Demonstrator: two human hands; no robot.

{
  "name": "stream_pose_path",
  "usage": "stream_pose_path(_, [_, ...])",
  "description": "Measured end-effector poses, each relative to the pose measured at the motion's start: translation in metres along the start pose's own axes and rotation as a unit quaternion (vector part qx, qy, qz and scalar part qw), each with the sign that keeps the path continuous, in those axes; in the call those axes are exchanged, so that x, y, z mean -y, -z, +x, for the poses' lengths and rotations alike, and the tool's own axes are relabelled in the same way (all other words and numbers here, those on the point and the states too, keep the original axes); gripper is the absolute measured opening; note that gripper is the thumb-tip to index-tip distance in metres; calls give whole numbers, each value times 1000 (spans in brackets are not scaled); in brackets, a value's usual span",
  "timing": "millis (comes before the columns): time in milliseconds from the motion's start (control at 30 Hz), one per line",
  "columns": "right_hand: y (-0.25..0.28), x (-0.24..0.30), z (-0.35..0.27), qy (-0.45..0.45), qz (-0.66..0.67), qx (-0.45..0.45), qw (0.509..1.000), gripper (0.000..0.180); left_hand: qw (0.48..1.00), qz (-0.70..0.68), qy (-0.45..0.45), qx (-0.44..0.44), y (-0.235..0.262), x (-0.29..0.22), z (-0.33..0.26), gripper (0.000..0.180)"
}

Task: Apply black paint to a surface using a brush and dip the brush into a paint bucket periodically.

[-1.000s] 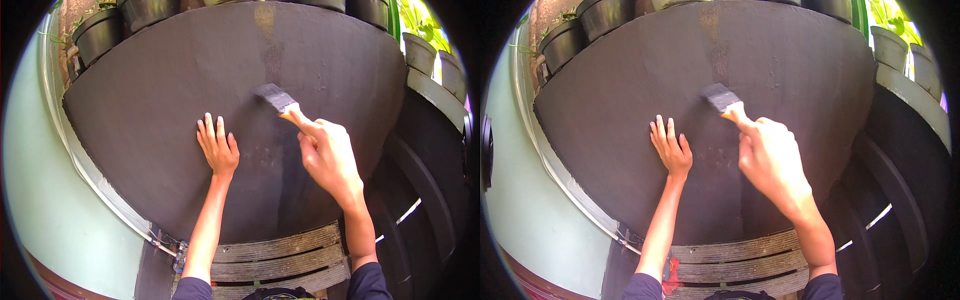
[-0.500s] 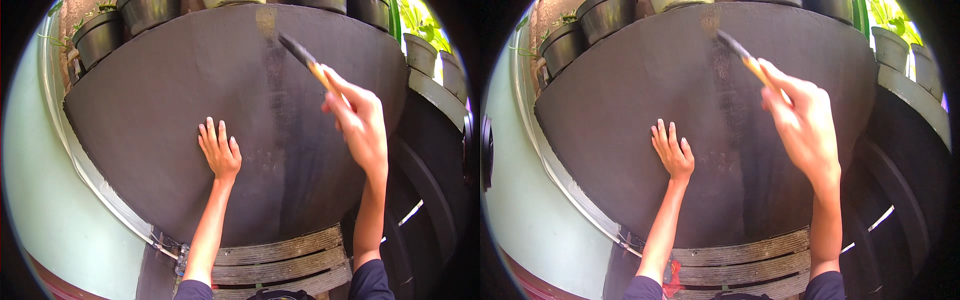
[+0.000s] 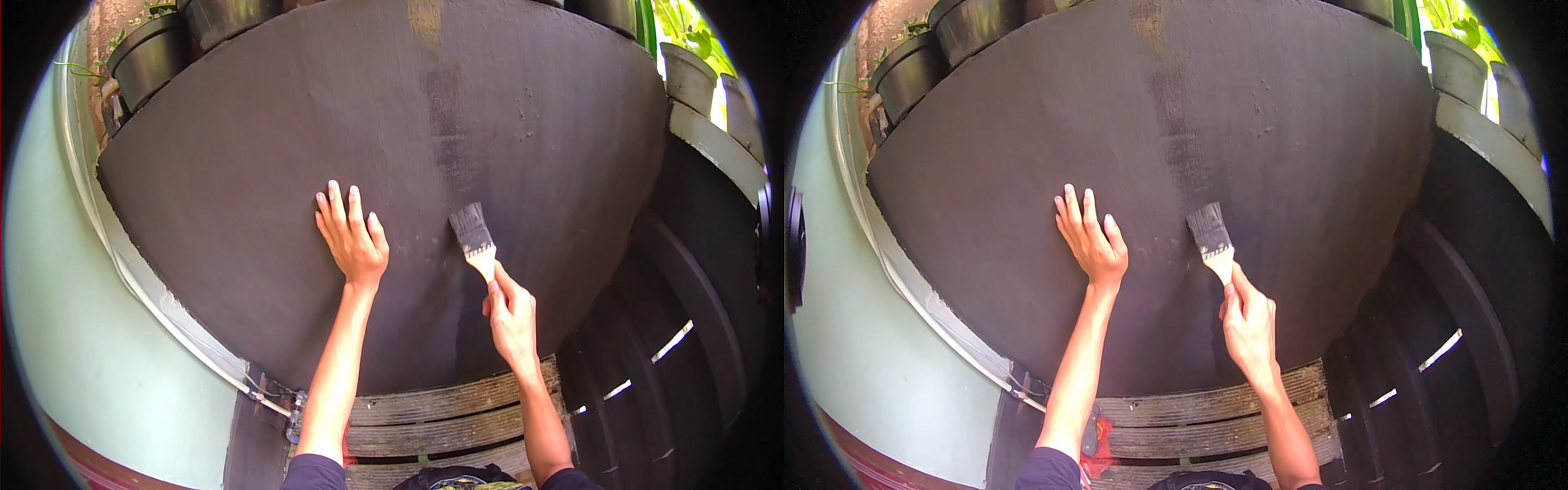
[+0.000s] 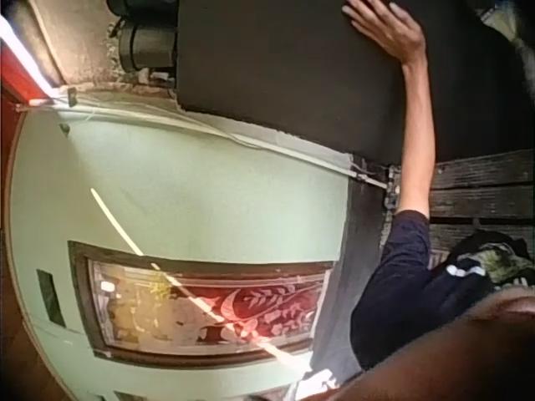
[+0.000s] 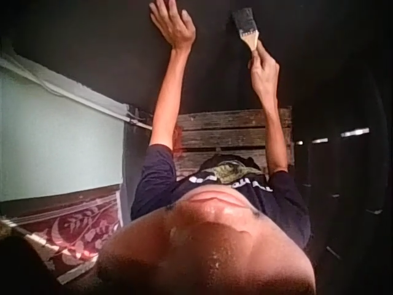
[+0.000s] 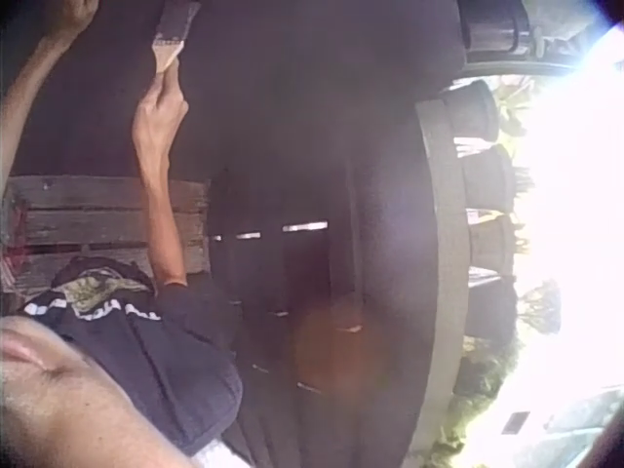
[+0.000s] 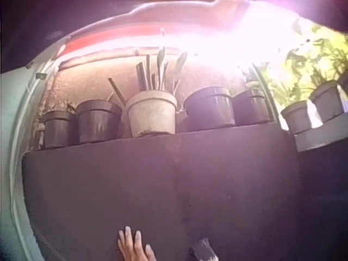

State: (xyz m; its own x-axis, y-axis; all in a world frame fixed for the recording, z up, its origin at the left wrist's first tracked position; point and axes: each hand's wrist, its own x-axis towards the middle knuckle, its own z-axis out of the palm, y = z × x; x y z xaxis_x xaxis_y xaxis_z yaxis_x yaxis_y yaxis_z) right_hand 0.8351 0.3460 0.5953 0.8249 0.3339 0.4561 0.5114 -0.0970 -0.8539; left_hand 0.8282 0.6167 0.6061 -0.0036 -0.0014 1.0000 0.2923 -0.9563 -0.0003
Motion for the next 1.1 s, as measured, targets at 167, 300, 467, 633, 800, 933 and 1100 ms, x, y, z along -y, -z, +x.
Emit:
stream_pose_path(167, [17, 70, 14, 87, 156, -31, 983, 30, 1000, 0, 1, -5, -2, 1, 3, 48])
stream_pose_path(300, [4, 97, 52, 83, 189, -12, 978, 28, 1000, 6, 0, -3, 2, 5, 3, 49])
stream_pose_path(467, [-23, 32, 38, 13, 142, 14, 990, 46, 1000, 2, 0, -5, -1, 1, 3, 49])
stream_pose_path(633, [-2, 53, 6, -39, 218, 46, 974, 49, 1000, -7, -1, -5, 1, -1, 1, 49])
stream_pose_path(800, [7, 96, 24, 56, 316, 60, 945, 54, 1000, 0, 0, -5, 2, 1, 4, 48])
stream_pose_path(933, [-4, 74, 54, 11, 318, 70, 945, 52, 1000, 2, 0, -5, -3, -1, 5, 48])
stream_pose_path(1100, [-4, 62, 47, -18, 401, 96, 911, 44, 1000, 7, 2, 1, 0, -1, 3, 49])
